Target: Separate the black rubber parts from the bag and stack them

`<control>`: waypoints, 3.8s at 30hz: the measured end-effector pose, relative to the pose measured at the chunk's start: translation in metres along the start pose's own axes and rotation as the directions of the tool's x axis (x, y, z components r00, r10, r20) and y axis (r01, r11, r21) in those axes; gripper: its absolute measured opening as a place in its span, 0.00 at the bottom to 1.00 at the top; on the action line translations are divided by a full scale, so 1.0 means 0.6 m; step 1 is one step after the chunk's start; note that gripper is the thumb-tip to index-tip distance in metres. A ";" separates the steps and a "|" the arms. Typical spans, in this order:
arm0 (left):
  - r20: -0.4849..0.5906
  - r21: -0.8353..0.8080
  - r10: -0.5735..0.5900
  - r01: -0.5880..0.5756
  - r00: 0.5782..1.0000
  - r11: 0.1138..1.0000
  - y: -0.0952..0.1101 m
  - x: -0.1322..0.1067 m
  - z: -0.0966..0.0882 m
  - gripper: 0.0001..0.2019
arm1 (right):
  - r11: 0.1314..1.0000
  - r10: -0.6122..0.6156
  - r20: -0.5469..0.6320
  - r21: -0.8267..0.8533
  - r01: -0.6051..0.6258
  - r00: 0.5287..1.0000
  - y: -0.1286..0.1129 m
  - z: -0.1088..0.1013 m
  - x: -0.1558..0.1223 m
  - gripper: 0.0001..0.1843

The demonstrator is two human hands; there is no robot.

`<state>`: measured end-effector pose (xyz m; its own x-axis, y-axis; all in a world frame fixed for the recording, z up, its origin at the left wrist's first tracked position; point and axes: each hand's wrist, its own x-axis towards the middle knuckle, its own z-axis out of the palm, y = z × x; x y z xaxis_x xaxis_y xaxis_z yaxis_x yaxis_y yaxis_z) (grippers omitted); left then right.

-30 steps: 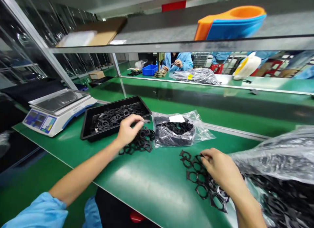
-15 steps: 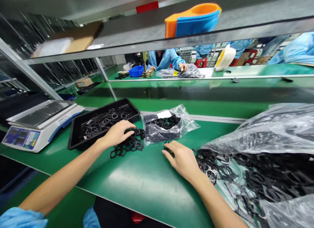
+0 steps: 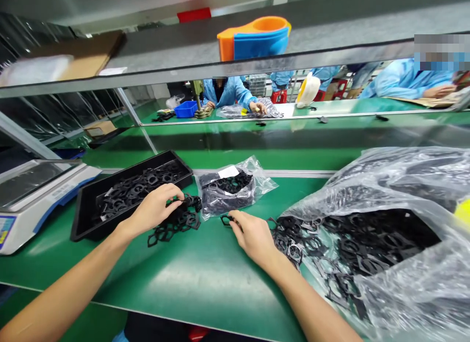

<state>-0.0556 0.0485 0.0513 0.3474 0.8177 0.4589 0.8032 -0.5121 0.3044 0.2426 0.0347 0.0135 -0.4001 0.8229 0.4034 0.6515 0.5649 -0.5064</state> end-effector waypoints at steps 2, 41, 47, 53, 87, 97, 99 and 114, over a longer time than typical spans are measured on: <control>-0.059 -0.117 -0.015 0.008 0.998 0.993 0.029 0.010 -0.002 0.04 | 0.993 0.028 -0.010 0.116 -0.027 1.000 -0.005 0.002 0.001 0.11; -0.227 -0.690 -0.230 0.010 0.946 0.723 0.113 -0.043 0.122 0.03 | 0.471 0.531 0.227 0.721 -0.508 0.816 -0.053 0.014 0.003 0.22; -0.191 -0.734 -0.251 0.032 0.949 0.678 0.115 -0.046 0.125 0.02 | 0.463 0.522 0.245 0.723 -0.513 0.817 -0.053 0.018 0.003 0.22; -0.164 -0.671 -0.225 0.058 0.961 0.739 0.107 -0.043 0.127 0.03 | 0.435 0.473 0.299 0.738 -0.515 0.828 -0.059 0.019 0.002 0.19; -0.315 -0.425 0.005 -0.146 0.949 0.894 0.111 -0.044 0.114 0.04 | 0.498 0.438 0.292 0.708 -0.500 0.850 -0.058 0.026 -0.004 0.20; -0.300 -0.508 -0.081 -0.087 0.950 0.857 0.116 -0.046 0.110 0.01 | 0.877 0.209 -0.090 0.457 -0.146 0.974 -0.059 0.016 -0.009 0.09; -0.286 -0.527 -0.097 -0.072 0.953 0.847 0.115 -0.045 0.110 0.01 | 0.898 0.165 -0.114 0.428 -0.101 0.980 -0.059 0.014 -0.009 0.08; -0.131 -0.712 -0.216 0.060 0.967 0.699 0.115 -0.046 0.116 0.04 | 0.928 0.064 -0.121 0.373 -0.014 0.991 -0.058 0.015 -0.012 0.07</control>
<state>0.0235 0.0088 0.0014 0.0990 0.8675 0.4876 0.2378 -0.4964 0.8349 0.2170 0.0099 0.0212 -0.2765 0.8441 0.4594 0.3695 0.5347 -0.7600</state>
